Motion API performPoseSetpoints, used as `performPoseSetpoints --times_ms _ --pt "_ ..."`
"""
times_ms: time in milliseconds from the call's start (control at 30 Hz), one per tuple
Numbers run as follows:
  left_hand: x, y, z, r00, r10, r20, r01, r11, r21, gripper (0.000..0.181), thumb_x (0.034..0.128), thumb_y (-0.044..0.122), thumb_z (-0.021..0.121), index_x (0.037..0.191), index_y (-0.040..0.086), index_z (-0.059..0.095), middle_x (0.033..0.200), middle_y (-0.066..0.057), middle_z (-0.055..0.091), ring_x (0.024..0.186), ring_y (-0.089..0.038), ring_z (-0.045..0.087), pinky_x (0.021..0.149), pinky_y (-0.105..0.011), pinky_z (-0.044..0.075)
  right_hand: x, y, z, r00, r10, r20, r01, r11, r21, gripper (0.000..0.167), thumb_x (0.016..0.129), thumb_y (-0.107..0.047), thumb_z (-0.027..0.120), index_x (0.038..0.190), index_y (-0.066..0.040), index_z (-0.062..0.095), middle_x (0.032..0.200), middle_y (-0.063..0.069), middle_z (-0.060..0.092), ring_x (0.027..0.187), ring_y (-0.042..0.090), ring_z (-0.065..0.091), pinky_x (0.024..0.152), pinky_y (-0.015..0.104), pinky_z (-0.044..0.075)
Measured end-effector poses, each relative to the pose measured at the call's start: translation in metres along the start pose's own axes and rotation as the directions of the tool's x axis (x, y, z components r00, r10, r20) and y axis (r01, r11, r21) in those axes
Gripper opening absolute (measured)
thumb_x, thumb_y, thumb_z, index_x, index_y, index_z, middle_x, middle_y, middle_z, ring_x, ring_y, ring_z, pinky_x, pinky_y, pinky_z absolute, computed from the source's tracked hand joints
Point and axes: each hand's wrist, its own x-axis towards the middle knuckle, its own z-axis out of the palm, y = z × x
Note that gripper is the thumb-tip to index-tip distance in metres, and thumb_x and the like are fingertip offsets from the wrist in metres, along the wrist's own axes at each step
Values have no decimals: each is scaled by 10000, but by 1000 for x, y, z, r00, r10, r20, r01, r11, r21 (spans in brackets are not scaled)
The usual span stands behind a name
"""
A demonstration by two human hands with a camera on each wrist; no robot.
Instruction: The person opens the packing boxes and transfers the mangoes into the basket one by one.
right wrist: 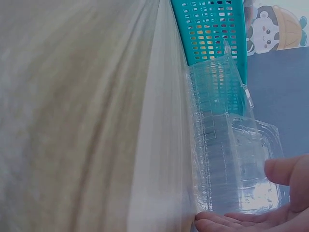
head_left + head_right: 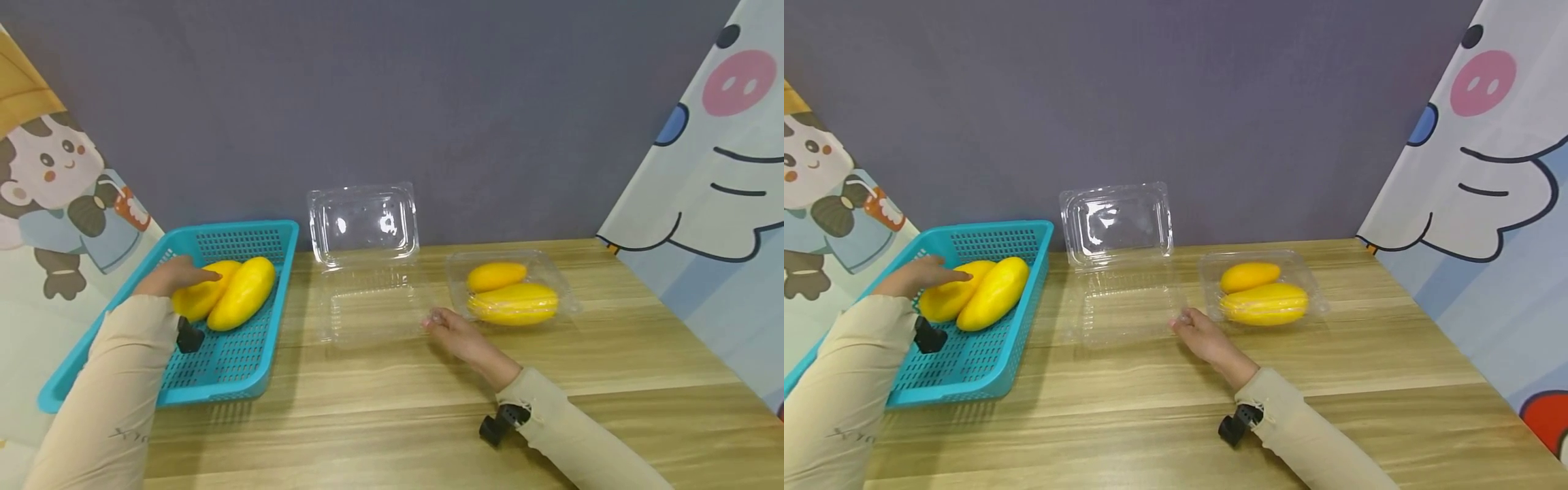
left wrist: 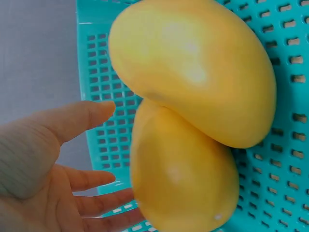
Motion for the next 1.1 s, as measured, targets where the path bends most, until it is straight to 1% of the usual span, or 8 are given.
performPoseSetpoints --times_ms 100,233,333,533,700,867,967,1100 --pt "-1 3 -2 1000 16 -18 -16 1000 13 983 911 462 486 1380 -202 -65 1417 -438 -37 1282 -609 46 1051 -668 151 0 0 0 1000 -3 -1 3 1000 -3 563 992 -251 466 1418 81 304 1395 316 379 1295 440 364 1072 524 305" --pt "-3 7 -3 998 26 -55 -27 999 -17 1002 908 477 500 1392 -173 -90 1429 -426 -45 1285 -609 48 1037 -684 157 0 -1 -1 1000 -11 -6 11 1000 -6 558 983 -246 482 1406 82 321 1372 311 408 1266 442 400 1051 524 338" --pt "-5 11 -3 995 59 -79 -62 998 -34 1015 905 493 505 1399 -159 -97 1440 -415 -43 1290 -607 49 1029 -693 156 0 -3 -1 1000 -14 -4 14 1000 10 572 980 -237 489 1412 84 299 1376 302 408 1277 427 394 1063 507 330" --pt "-8 21 -3 987 112 -116 -115 993 -24 1008 902 521 505 1434 -118 -64 1462 -394 18 1291 -592 96 1017 -697 184 -2 -7 -3 1000 -19 23 18 999 38 672 979 -243 489 1463 75 148 1467 304 267 1347 426 290 1099 498 260" --pt "-14 33 -1 978 157 -135 -157 988 4 992 903 516 510 1447 -105 -41 1466 -387 65 1291 -586 126 1008 -695 212 -5 -12 -4 999 -26 42 24 999 46 758 971 -288 507 1489 33 57 1519 263 157 1390 392 206 1123 476 192" --pt "-21 44 3 969 199 -145 -195 980 41 975 904 510 512 1451 -110 -5 1453 -392 123 1280 -579 173 1000 -689 240 -8 -20 -8 997 -58 44 57 998 30 762 966 -277 515 1487 39 59 1520 268 137 1396 394 180 1128 475 166" --pt "-22 49 4 961 229 -154 -223 973 50 946 915 493 508 1455 -107 15 1455 -385 139 1282 -572 184 1002 -686 241 -10 -24 -13 996 -57 70 57 998 11 796 955 -349 525 1498 5 62 1535 230 130 1404 378 170 1128 478 164" --pt "-24 59 4 946 269 -181 -262 963 62 913 919 473 518 1461 -98 55 1443 -377 201 1270 -550 246 996 -667 276 -13 -30 -23 994 -53 99 54 998 -11 836 931 -450 529 1511 -52 78 1550 179 135 1412 350 170 1124 485 177"
